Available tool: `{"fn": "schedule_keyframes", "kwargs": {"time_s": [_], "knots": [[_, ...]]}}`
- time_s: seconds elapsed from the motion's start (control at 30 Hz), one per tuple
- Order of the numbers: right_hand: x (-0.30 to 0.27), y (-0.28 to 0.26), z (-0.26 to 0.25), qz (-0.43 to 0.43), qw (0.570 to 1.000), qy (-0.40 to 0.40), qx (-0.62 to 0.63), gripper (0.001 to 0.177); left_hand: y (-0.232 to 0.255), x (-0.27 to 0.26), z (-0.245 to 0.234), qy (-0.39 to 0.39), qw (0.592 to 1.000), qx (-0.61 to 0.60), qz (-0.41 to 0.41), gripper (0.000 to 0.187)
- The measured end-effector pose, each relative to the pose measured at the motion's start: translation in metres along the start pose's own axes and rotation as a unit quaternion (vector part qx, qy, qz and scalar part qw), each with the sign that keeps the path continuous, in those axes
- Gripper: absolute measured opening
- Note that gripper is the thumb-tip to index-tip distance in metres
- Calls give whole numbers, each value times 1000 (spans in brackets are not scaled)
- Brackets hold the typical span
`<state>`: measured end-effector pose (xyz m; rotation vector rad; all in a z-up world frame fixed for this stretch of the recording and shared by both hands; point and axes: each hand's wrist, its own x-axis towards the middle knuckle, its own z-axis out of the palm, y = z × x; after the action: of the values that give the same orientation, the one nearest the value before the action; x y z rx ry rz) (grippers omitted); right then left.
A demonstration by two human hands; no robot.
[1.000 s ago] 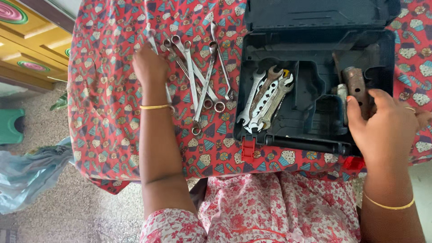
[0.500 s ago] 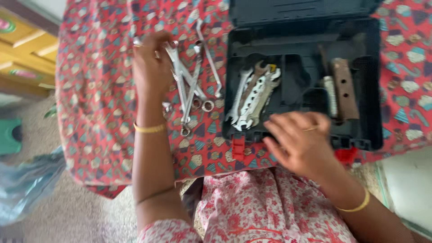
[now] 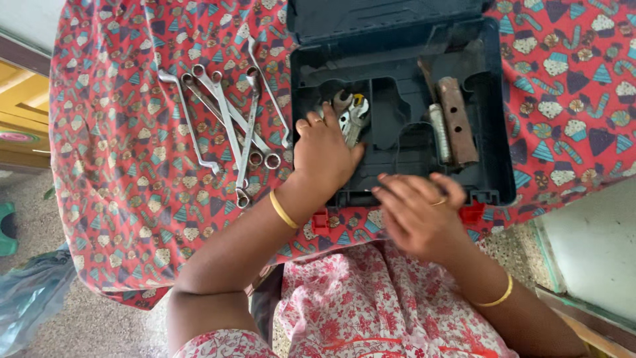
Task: The person empties a black toolbox by removing wrenches, sockets, and other tools onto a patterned cloth. They then place the tools back into the toolbox, arranging them into their designated slots.
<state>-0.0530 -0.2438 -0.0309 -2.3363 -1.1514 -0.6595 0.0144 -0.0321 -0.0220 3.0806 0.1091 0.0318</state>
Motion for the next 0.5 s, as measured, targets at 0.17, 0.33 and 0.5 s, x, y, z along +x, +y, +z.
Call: {"fn": "schedule_keyframes", "kwargs": {"time_s": [0.17,0.33,0.5], "knots": [[-14,25,-21,89,992,79,-31,21,-5,12,5,-76,995,-55,-32,102],[-26,39,-36,136,981,130,-57,13,-16,22,-3,-92,987,-127,-41,81],[-40,53,-48,164,973,116,-112,14,-46,28,-16,-92,967,-232,-41,70]]}}
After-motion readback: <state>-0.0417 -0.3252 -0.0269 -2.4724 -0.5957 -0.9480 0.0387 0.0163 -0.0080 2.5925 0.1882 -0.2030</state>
